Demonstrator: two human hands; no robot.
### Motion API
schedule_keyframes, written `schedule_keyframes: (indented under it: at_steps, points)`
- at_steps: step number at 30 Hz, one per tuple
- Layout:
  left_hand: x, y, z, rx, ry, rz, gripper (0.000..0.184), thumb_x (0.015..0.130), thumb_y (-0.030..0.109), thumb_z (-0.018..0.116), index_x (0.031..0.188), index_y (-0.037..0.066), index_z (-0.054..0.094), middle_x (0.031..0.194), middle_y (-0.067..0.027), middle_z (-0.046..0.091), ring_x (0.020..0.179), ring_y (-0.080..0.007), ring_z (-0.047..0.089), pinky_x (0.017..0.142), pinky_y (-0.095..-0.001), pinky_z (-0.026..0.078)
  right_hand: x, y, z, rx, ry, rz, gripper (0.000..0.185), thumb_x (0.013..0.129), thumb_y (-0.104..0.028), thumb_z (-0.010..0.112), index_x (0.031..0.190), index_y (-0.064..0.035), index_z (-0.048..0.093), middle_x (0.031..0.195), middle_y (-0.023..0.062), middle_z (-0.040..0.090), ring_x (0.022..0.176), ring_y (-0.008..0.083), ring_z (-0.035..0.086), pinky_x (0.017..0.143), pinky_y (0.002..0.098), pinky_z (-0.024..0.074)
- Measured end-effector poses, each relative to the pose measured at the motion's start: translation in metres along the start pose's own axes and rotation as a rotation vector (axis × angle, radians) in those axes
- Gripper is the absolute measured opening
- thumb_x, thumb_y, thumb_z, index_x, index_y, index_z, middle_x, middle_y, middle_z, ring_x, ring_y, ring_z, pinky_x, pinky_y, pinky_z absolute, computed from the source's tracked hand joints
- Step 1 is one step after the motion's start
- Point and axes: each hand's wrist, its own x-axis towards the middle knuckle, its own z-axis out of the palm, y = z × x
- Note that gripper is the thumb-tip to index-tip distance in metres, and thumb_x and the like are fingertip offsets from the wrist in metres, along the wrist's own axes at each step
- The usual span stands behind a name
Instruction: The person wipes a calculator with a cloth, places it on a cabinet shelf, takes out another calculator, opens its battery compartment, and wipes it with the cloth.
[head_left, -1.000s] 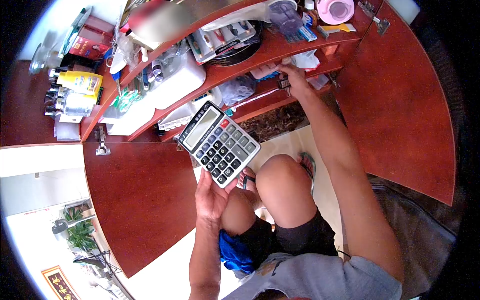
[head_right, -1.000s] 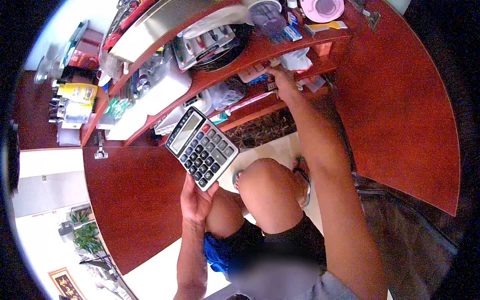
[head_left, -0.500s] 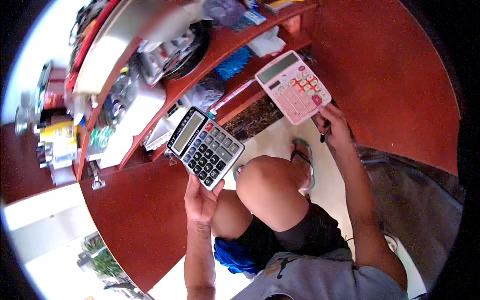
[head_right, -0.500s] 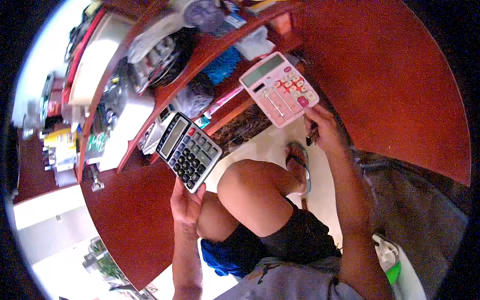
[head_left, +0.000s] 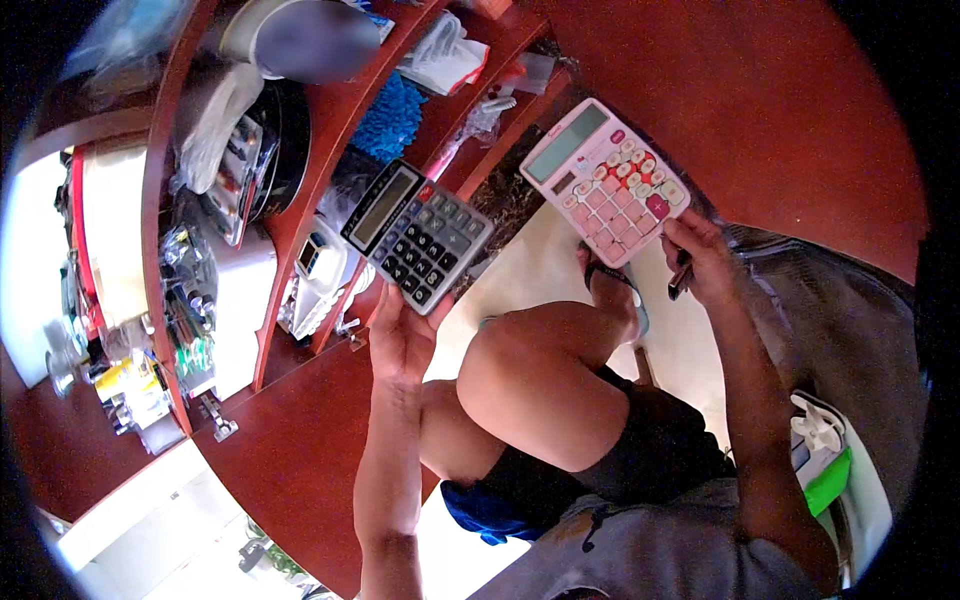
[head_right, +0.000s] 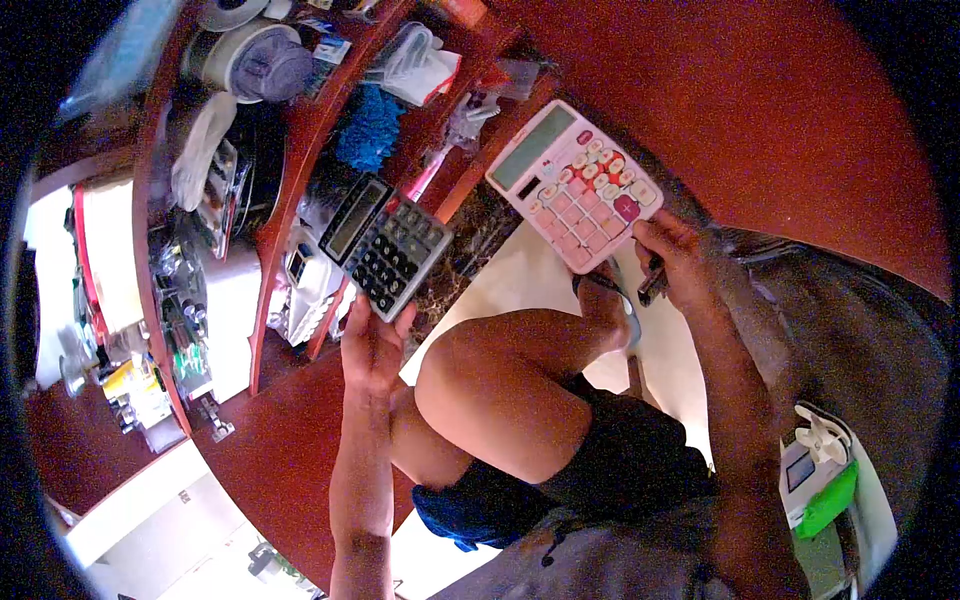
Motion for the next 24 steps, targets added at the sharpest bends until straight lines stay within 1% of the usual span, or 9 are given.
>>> schedule_keyframes:
  at_steps: [1,3,4,7,10,12,14,19,24]
  points:
    - [0.006,-0.002,0.007,-0.027,-0.023,-0.009,0.04,0.105,0.022,0.055,0.141,0.007,0.05,0.136,-0.0161,0.062,0.122,-0.033,0.063,0.099,-0.0507,0.059,-0.002,-0.004,0.002,0.008,0.003,0.008,0.023,0.1,-0.019,0.063,0.117,-0.0055,0.066,0.072,-0.0053,0.053,0.057,0.0049,0.045,0.049,0.0208,0.0319]
    - [0.023,0.001,0.009,-0.085,-0.045,-0.068,0.04,0.104,0.021,0.056,0.141,0.008,0.05,0.138,-0.0166,0.06,0.125,-0.0338,0.062,0.099,-0.0517,0.058,-0.006,-0.021,0.01,0.011,-0.001,0.051,0.017,0.096,-0.023,0.069,0.106,-0.009,0.068,0.069,-0.0041,0.054,0.056,0.0054,0.047,0.051,0.0216,0.0351]
    - [0.03,-0.001,0.013,-0.09,-0.095,-0.065,0.04,0.104,0.021,0.056,0.141,0.007,0.051,0.138,-0.0165,0.06,0.124,-0.0342,0.062,0.1,-0.0531,0.057,-0.005,-0.02,0.009,0.023,0.001,0.066,0.017,0.096,-0.023,0.069,0.106,-0.009,0.068,0.069,-0.0041,0.054,0.056,0.0054,0.047,0.051,0.0216,0.0351]
    - [0.047,-0.006,0.015,-0.024,-0.083,-0.001,0.038,0.104,0.023,0.055,0.138,0.006,0.053,0.137,-0.0161,0.061,0.123,-0.0338,0.063,0.098,-0.0525,0.059,-0.001,-0.021,0.011,-0.007,-0.005,0.013,0.018,0.097,-0.022,0.068,0.109,-0.0075,0.068,0.07,-0.0044,0.055,0.058,0.0051,0.046,0.053,0.0208,0.0352]
    - [0.056,-0.006,0.017,-0.063,-0.084,-0.043,0.038,0.104,0.024,0.055,0.137,0.006,0.053,0.136,-0.0157,0.062,0.123,-0.0334,0.063,0.098,-0.0526,0.059,0.002,-0.012,0.007,0.052,0.056,0.035,0.019,0.097,-0.022,0.068,0.11,-0.0069,0.067,0.07,-0.0042,0.055,0.058,0.0053,0.047,0.053,0.021,0.0349]
    - [0.06,-0.008,0.016,0.001,-0.061,-0.01,0.039,0.105,0.027,0.054,0.138,0.006,0.053,0.136,-0.0161,0.061,0.123,-0.0333,0.063,0.098,-0.0515,0.059,0.001,-0.013,0.004,0.014,0.028,0.063,0.019,0.097,-0.022,0.068,0.108,-0.007,0.067,0.07,-0.004,0.054,0.059,0.0058,0.047,0.053,0.0212,0.0349]
    - [0.064,-0.009,0.014,-0.056,-0.117,-0.035,0.039,0.106,0.027,0.053,0.138,0.005,0.052,0.135,-0.0167,0.062,0.122,-0.0334,0.063,0.098,-0.0505,0.059,0.006,-0.007,-0.001,-0.018,0.016,0.027,0.017,0.097,-0.022,0.067,0.106,-0.008,0.067,0.069,-0.0042,0.053,0.058,0.0056,0.046,0.051,0.0209,0.0339]
    - [0.07,-0.01,0.014,-0.029,-0.067,-0.04,0.039,0.106,0.024,0.053,0.139,0.005,0.052,0.135,-0.017,0.062,0.123,-0.0331,0.063,0.098,-0.0511,0.06,-0.002,0.0,0.002,0.017,0.062,0.088,0.014,0.097,-0.021,0.068,0.104,-0.0088,0.064,0.071,-0.0039,0.055,0.058,0.0057,0.048,0.05,0.0215,0.0358]
    - [0.077,-0.007,0.006,-0.209,-0.152,-0.079,0.039,0.105,0.023,0.053,0.14,0.005,0.052,0.138,-0.0165,0.061,0.126,-0.0345,0.061,0.101,-0.0529,0.058,-0.005,0.004,0.001,0.005,0.074,0.092,0.012,0.097,-0.02,0.068,0.101,-0.0093,0.063,0.072,-0.0033,0.055,0.058,0.006,0.048,0.05,0.0216,0.0359]
